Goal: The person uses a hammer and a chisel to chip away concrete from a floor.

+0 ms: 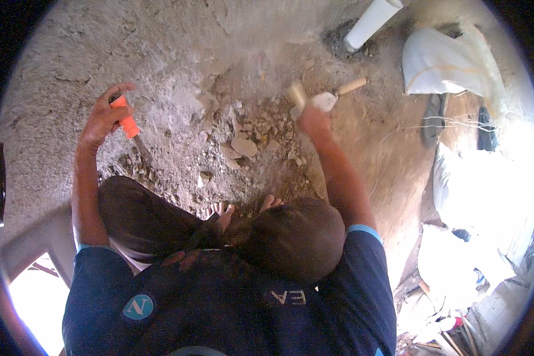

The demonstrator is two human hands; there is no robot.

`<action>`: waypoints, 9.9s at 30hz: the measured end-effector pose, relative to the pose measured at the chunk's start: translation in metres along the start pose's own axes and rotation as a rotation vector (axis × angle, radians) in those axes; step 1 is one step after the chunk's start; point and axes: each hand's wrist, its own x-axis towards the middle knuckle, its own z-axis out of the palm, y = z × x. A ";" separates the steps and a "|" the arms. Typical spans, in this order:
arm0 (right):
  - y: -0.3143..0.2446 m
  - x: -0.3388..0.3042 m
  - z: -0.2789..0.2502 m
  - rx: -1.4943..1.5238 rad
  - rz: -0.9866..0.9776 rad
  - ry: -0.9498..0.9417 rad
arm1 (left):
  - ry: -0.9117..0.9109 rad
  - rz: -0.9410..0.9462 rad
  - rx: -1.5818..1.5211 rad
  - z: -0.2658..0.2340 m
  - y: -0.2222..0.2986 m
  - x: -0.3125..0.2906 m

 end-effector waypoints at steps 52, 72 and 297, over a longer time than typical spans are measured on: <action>-0.054 0.029 0.002 0.263 -0.010 -0.063 | 0.083 0.087 0.123 0.007 0.006 -0.011; -0.024 -0.094 -0.045 1.067 0.372 -0.156 | -0.039 0.101 -0.447 0.057 0.002 0.062; 0.087 -0.151 -0.054 1.435 0.695 0.275 | 0.040 0.454 0.391 0.287 0.031 0.251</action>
